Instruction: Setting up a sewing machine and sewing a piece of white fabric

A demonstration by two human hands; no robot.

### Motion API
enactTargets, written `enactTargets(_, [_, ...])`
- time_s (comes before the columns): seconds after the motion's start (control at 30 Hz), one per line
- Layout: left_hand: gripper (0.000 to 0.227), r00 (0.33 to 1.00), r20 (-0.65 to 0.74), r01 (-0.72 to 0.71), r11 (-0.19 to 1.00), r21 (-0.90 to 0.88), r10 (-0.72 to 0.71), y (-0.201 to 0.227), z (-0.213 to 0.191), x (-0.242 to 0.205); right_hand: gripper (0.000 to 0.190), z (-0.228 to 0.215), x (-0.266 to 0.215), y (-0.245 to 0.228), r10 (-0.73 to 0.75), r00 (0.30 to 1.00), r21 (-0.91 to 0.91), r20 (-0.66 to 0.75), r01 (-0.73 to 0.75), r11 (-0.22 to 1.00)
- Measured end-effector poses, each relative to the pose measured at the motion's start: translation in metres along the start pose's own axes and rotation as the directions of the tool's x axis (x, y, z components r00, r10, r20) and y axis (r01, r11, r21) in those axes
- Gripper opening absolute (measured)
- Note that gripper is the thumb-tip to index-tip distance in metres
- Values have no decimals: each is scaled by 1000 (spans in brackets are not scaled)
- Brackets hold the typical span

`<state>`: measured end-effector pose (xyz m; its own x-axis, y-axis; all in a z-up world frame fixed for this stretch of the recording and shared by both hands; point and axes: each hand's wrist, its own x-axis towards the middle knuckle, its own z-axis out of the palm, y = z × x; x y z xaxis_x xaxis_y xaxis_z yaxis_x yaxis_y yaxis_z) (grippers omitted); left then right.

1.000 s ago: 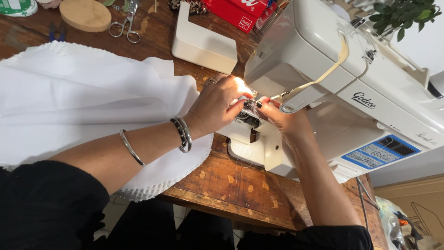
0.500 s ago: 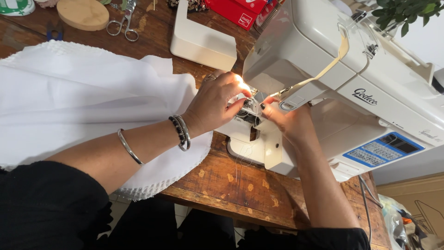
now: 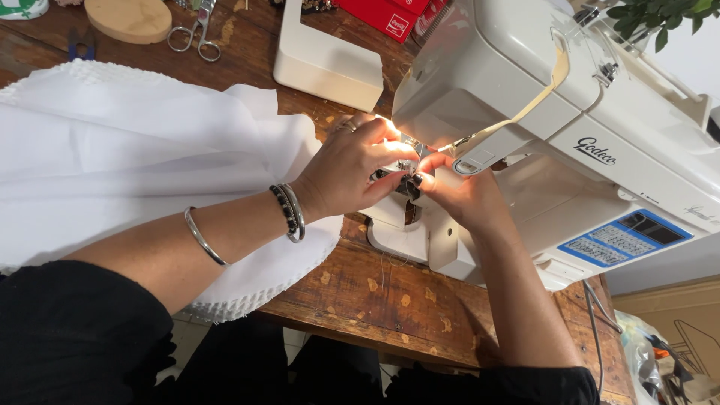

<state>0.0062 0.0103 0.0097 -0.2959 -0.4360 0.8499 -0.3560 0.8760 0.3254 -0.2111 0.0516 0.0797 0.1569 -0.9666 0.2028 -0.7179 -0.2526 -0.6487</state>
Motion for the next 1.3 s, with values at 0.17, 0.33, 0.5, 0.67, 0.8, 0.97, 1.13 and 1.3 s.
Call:
enactTargets(0.17, [6, 992, -65, -104, 989, 108, 111, -6, 8, -2, 17, 0, 0, 13, -42, 999, -24, -22, 41, 999])
enactTargets(0.33, [11, 981, -93, -153, 971, 183, 172, -9, 10, -4, 13, 6, -2, 6, -60, 997, -92, -40, 56, 994])
enactTargets(0.5, [14, 966, -126, -194, 957, 216, 224, -11, 12, -4, 17, 9, 4, 8, -70, 994, -301, -85, 42, 953])
enactTargets(0.67, [11, 974, -125, -171, 977, 131, 187, -6, 2, -3, 14, 4, 3, 19, -154, 985, -327, -82, 120, 938])
enactTargets(0.8, [7, 976, -157, -141, 988, 71, 150, -12, 5, -5, 11, 2, -3, 15, -161, 983, -77, -87, 155, 985])
enactTargets(0.97, [23, 988, -89, -117, 987, 108, 127, -7, 1, -2, 28, 1, -4, -41, 46, 997, -141, -60, -54, 989])
enactTargets(1.13, [36, 997, -21, -70, 991, 116, 73, -5, 1, -8, 12, 6, -2, 1, 6, 998, -24, -64, -7, 1000])
enactTargets(1.3, [38, 1000, -1, -17, 995, 102, 17, -6, 1, -8, 17, 8, -13, -9, 119, 987, 380, -109, -69, 922])
